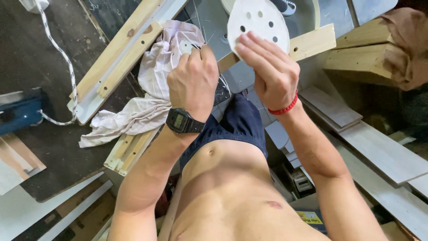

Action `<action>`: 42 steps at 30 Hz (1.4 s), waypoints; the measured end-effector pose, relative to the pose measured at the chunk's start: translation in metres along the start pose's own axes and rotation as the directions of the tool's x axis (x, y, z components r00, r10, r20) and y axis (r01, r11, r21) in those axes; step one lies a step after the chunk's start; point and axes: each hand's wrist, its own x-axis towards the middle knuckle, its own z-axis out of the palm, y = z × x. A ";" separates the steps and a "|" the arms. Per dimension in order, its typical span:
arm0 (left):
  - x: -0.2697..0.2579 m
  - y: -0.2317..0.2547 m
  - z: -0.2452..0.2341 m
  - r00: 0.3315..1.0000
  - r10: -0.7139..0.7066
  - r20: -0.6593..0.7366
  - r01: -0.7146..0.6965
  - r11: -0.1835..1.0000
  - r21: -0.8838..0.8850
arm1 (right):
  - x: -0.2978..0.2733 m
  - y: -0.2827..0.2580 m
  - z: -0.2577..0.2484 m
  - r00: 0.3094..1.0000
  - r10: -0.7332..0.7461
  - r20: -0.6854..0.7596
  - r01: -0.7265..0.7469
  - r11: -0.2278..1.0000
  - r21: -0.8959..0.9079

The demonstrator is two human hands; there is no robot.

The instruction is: Trimming the excess laminate from the edges of a board using a utility knife and sanding the edges smooth.

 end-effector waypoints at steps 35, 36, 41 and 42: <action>-0.014 -0.020 0.000 0.992 -0.030 0.120 0.039 0.997 -0.073 | -0.037 0.024 0.004 0.944 0.208 -0.257 -0.206 0.978 0.035; -0.017 -0.022 0.000 0.992 -0.033 0.120 0.042 0.997 -0.070 | -0.029 0.018 0.005 0.945 0.206 -0.255 -0.203 0.978 0.037; -0.030 -0.028 -0.003 0.978 -0.048 0.204 0.090 0.975 -0.204 | 0.005 -0.022 0.012 0.993 0.103 0.066 -0.103 0.995 -0.005; -0.030 -0.026 -0.005 0.977 -0.054 0.205 0.097 0.975 -0.202 | 0.000 -0.030 0.018 0.993 0.100 0.070 -0.100 0.995 -0.001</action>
